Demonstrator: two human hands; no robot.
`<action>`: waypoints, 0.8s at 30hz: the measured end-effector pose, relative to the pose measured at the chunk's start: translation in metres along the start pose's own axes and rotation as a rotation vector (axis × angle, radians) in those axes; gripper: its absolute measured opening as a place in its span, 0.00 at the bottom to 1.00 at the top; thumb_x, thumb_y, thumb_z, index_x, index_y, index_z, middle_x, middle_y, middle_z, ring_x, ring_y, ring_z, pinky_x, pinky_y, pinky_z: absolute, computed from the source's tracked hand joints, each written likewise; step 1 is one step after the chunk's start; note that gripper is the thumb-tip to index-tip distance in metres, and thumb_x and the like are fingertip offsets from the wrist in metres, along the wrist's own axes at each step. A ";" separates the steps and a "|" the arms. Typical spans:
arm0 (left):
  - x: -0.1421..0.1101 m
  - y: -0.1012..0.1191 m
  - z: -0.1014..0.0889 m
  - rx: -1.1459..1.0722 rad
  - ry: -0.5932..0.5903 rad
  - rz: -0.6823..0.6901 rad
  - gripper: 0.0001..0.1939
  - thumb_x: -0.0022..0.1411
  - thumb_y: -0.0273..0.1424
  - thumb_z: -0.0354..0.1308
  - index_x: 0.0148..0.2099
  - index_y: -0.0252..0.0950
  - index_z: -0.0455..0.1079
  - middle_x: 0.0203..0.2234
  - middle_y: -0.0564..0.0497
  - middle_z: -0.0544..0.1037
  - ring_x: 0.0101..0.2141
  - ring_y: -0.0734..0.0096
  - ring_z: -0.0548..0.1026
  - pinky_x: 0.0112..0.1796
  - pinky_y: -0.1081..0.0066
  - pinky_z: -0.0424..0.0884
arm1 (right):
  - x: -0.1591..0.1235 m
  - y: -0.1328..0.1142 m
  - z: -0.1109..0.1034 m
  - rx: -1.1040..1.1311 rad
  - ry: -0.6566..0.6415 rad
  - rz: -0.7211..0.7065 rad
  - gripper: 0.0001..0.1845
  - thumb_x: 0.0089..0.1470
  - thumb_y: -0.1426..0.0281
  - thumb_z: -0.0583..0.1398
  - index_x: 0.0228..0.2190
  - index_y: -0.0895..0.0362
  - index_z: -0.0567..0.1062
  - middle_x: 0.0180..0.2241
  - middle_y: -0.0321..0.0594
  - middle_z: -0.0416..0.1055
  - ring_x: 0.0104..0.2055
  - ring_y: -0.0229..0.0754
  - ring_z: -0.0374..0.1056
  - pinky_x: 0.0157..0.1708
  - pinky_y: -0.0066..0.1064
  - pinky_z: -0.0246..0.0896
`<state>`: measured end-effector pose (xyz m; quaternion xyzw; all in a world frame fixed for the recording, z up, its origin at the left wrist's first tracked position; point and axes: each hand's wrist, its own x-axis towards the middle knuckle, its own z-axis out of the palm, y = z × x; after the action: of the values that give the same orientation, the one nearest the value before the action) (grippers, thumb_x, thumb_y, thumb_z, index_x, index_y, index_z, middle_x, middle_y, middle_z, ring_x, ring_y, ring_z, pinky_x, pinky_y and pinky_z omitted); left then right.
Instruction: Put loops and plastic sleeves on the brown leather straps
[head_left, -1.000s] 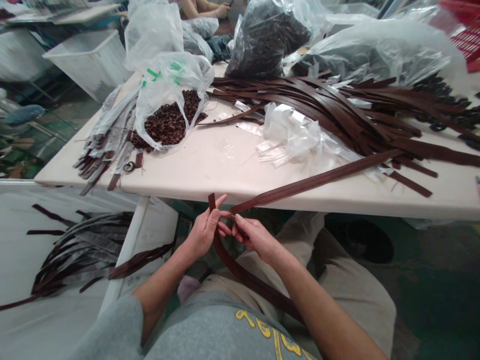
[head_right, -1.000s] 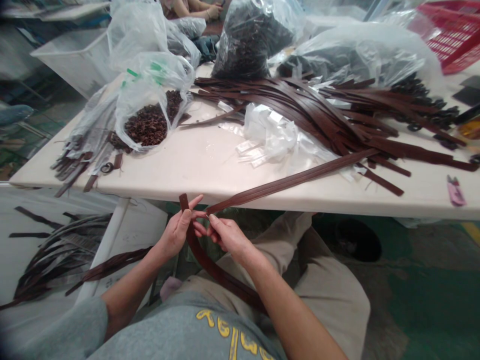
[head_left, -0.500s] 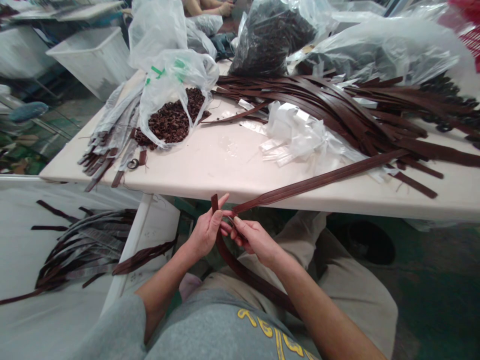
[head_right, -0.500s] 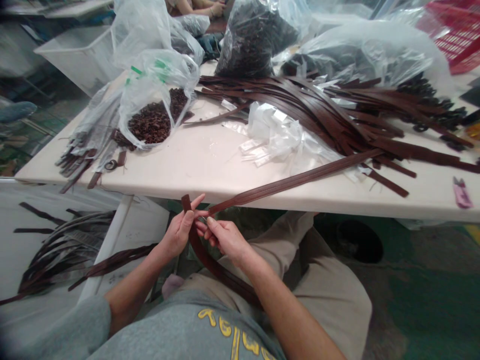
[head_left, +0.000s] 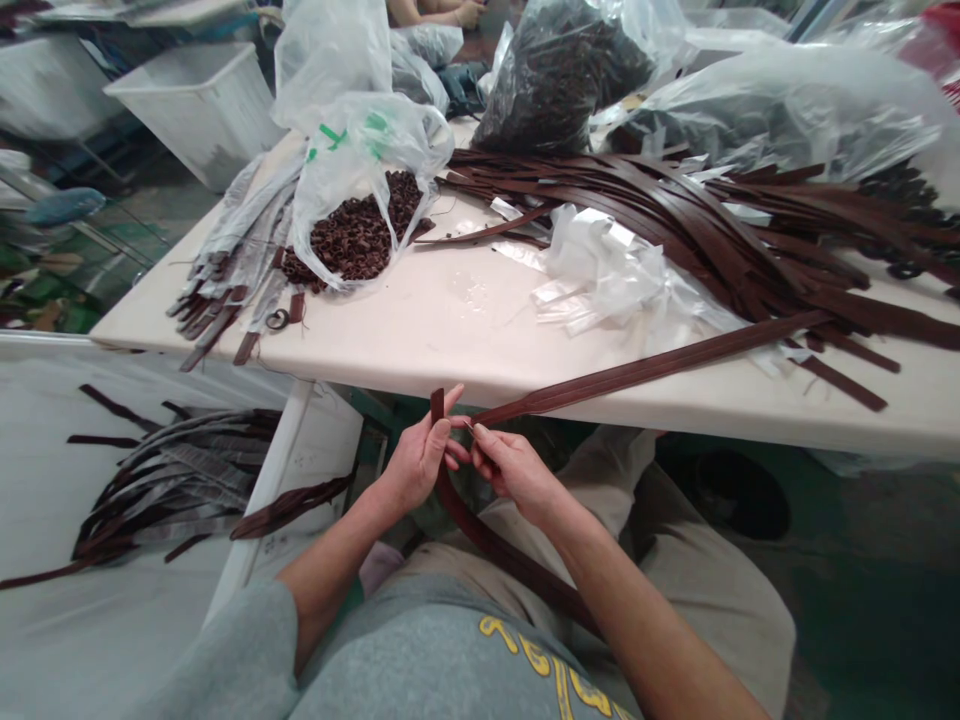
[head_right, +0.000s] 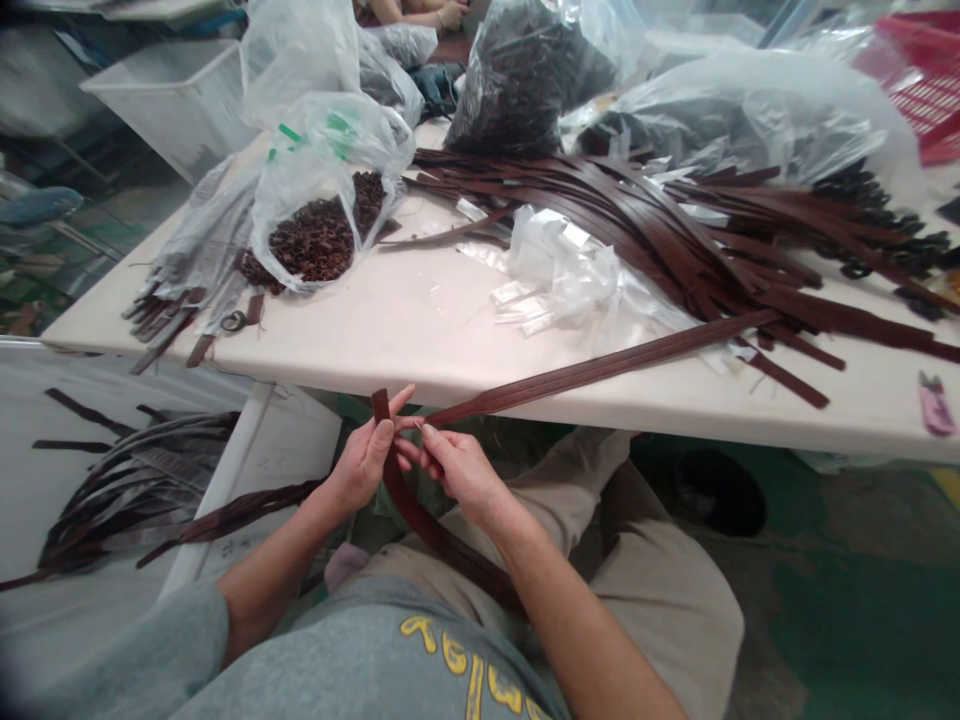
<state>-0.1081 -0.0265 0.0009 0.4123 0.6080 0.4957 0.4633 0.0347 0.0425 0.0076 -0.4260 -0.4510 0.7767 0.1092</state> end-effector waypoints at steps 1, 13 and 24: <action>0.000 0.000 0.000 -0.011 0.002 -0.004 0.36 0.66 0.54 0.44 0.68 0.38 0.55 0.47 0.40 0.78 0.28 0.71 0.79 0.27 0.74 0.75 | -0.002 0.000 0.000 0.006 -0.013 0.015 0.34 0.41 0.36 0.59 0.19 0.56 0.66 0.13 0.26 0.55 0.13 0.26 0.42 0.14 0.26 0.30; 0.007 0.003 -0.009 -0.094 0.045 -0.003 0.36 0.67 0.52 0.44 0.68 0.34 0.55 0.31 0.49 0.77 0.22 0.74 0.75 0.24 0.76 0.70 | -0.019 -0.007 -0.016 -0.017 -0.052 0.051 0.33 0.46 0.38 0.58 0.21 0.57 0.69 0.13 0.27 0.58 0.13 0.26 0.41 0.14 0.25 0.29; -0.003 0.007 -0.012 -0.121 0.031 0.044 0.35 0.68 0.51 0.44 0.68 0.33 0.55 0.25 0.51 0.75 0.21 0.74 0.72 0.24 0.75 0.68 | -0.004 -0.005 0.003 0.024 -0.051 0.051 0.32 0.46 0.39 0.57 0.21 0.57 0.69 0.14 0.27 0.58 0.13 0.25 0.41 0.14 0.25 0.29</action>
<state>-0.1187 -0.0303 0.0095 0.3892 0.5744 0.5481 0.4670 0.0337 0.0414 0.0145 -0.4160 -0.4330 0.7954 0.0828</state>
